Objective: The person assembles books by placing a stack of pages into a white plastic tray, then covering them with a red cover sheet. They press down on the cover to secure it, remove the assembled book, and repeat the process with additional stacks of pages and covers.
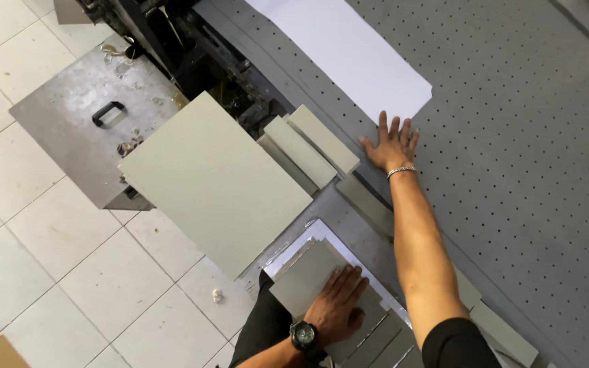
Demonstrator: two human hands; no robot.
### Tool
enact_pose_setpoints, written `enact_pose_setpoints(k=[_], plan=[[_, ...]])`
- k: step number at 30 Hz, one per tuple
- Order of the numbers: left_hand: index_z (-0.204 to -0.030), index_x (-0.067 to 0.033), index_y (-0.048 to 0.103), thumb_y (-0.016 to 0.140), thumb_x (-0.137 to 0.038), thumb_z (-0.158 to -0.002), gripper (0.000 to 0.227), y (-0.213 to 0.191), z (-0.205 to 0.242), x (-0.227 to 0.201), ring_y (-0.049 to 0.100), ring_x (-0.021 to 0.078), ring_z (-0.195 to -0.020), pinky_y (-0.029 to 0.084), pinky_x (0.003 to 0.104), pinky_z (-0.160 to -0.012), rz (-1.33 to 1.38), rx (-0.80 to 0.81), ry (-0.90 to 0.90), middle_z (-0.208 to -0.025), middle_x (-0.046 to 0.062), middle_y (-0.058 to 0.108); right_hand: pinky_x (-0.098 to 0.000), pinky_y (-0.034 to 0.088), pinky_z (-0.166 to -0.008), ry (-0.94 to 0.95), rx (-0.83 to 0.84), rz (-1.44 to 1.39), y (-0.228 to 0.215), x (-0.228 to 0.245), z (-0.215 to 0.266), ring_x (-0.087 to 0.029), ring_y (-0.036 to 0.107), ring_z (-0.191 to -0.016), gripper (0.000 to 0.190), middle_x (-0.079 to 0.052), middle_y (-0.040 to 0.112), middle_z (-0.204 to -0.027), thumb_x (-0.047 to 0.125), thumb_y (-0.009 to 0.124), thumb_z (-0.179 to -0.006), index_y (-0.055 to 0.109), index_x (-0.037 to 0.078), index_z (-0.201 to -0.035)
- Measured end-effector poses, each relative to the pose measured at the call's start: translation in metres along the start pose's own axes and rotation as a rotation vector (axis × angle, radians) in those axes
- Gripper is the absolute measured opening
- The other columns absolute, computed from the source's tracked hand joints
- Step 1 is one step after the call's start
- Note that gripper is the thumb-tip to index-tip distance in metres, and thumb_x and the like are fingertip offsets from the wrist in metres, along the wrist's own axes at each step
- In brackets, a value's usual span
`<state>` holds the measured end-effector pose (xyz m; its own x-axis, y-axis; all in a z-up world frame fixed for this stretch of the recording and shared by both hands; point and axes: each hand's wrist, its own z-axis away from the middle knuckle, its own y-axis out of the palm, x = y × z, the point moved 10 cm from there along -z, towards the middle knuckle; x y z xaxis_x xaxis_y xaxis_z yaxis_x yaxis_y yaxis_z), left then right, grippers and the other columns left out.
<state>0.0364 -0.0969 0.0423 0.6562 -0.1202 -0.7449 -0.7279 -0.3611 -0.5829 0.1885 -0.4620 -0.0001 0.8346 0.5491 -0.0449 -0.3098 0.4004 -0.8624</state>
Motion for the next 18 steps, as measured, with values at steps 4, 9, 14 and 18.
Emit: enact_pose_setpoints(k=[4, 9, 14, 18], plan=[[-0.158, 0.0079, 0.047, 0.063, -0.006, -0.088, 0.074, -0.008, -0.005, 0.004, 0.037, 0.0522, -0.157, 0.026, 0.063, -0.132, 0.035, 0.009, -0.015, -0.167, 0.033, 0.041, -0.0572, -0.019, -0.131, -0.032, -0.042, 0.113, -0.014, -0.009, 0.002, -0.037, -0.026, -0.166, 0.094, -0.006, -0.021, -0.185, 0.081, 0.008, -0.099, -0.035, 0.030, -0.166], [-0.162, 0.0061, 0.039, 0.071, -0.020, -0.086, 0.086, -0.008, -0.016, 0.020, 0.027, 0.0538, -0.161, 0.017, 0.063, -0.133, 0.177, 0.108, -0.094, -0.171, 0.037, 0.030, -0.0604, 0.028, -0.127, -0.281, -0.787, 0.168, -0.112, 0.003, 0.030, -0.046, 0.046, -0.153, 0.107, -0.014, 0.075, -0.141, 0.030, 0.093, -0.085, 0.033, 0.016, -0.173], [-0.163, 0.0067, 0.038, 0.068, -0.014, -0.083, 0.087, -0.006, -0.021, 0.025, 0.020, 0.0524, -0.163, 0.015, 0.063, -0.134, 0.163, 0.152, -0.108, -0.174, 0.036, 0.023, -0.0486, 0.050, -0.106, -0.403, -1.194, 0.329, -0.149, 0.010, 0.067, -0.031, 0.064, -0.109, 0.063, -0.008, 0.080, -0.093, -0.003, 0.074, -0.091, 0.070, 0.018, -0.150], [-0.162, 0.0067, 0.039, 0.069, -0.019, -0.085, 0.087, -0.008, -0.024, 0.036, 0.021, 0.0541, -0.162, 0.017, 0.064, -0.133, 0.130, 0.165, -0.080, -0.174, 0.036, 0.023, -0.0630, 0.027, -0.125, -0.191, -0.658, 0.197, -0.116, -0.014, 0.013, -0.041, 0.033, -0.156, 0.109, -0.010, 0.051, -0.163, 0.016, 0.082, -0.081, 0.027, 0.022, -0.175]])
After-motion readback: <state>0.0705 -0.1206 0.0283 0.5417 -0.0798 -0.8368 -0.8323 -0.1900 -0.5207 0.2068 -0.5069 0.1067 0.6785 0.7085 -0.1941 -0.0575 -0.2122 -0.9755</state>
